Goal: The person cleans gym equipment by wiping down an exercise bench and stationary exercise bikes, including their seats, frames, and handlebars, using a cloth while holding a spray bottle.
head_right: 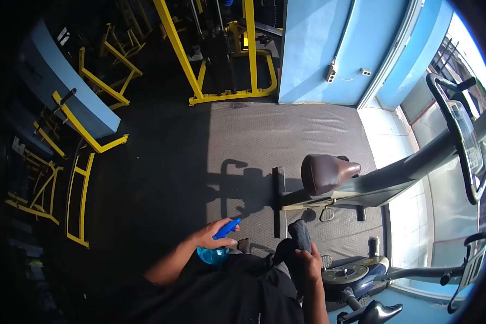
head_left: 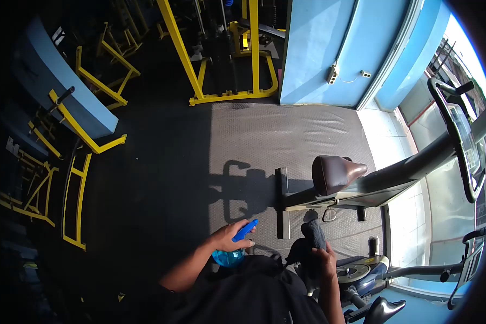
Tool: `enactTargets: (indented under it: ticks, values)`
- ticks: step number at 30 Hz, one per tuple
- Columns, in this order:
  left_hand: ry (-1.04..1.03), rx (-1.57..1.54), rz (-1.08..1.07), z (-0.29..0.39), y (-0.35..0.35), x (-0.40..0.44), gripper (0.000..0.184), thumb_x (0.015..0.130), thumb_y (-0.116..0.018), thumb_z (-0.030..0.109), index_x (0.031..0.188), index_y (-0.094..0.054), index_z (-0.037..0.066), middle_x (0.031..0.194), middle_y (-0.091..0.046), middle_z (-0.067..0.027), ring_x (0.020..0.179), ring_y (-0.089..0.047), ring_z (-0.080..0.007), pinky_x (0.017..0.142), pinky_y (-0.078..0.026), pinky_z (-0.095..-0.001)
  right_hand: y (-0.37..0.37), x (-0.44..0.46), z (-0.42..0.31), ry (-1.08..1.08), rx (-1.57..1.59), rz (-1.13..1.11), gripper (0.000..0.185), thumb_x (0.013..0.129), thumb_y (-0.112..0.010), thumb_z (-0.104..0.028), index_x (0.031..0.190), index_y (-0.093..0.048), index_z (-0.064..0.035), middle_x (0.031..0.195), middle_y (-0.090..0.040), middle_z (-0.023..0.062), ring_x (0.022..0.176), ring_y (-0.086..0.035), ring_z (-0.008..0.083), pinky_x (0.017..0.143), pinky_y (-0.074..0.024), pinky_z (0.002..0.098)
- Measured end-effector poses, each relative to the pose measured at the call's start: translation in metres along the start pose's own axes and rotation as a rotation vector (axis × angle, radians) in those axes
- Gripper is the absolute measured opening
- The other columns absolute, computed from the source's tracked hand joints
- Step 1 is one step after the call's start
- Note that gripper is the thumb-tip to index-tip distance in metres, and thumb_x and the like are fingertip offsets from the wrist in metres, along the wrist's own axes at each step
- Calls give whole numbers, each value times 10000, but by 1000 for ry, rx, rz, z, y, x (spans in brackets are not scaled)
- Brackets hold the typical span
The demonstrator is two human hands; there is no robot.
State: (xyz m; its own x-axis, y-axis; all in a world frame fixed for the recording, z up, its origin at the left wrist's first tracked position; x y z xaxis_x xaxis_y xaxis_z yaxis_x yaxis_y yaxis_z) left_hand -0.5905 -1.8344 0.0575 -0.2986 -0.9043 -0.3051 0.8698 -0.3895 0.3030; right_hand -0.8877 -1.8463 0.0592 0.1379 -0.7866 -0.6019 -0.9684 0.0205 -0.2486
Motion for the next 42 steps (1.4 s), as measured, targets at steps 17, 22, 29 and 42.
enactTargets:
  ticks: [17,22,29,42]
  values:
    - [8,21,206,11,2,25,544,776,-777,352,1169,-577,34,1094,-652,-126,917,-650,-254,833,-505,-366,15,150,-78,796,-1015,670,637,922,-536,-333,1416,-340,20,1369,-347,367,1239,-447,450,1018,-397,495]
    - [15,27,5,29,20,87,534,750,-765,278,1177,-561,30,1045,-658,-96,802,-621,-178,757,-510,-324,-13,190,-78,667,-973,751,796,856,-617,-355,1512,-245,-101,1493,-55,398,1383,-103,573,1143,-114,608]
    - [-198,286,-379,52,32,169,528,751,-723,257,1189,-541,24,1005,-643,-191,906,-651,-369,806,-515,-426,102,232,-150,215,-494,966,791,898,-551,-501,1536,-155,-251,1471,-300,304,1238,-466,491,1058,-381,486]
    - [-196,528,-1025,74,19,259,546,749,-752,234,1209,-536,33,932,-623,-160,833,-656,-291,752,-509,-380,-36,188,28,215,144,1110,766,951,-458,-580,1398,-344,32,1347,-456,310,1304,-419,431,1086,-327,437]
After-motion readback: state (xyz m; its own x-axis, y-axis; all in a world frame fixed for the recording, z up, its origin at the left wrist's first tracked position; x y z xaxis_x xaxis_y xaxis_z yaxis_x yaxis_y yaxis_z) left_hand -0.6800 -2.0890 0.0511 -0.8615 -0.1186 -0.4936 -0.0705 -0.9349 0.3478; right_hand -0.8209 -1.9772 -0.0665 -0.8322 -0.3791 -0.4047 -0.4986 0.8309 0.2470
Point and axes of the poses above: each hand's wrist, its own x-axis towards the middle knuckle, its own y-axis out of the back of the hand, z = x × y, the point moved 9 cm from there along x, towards the middle knuckle
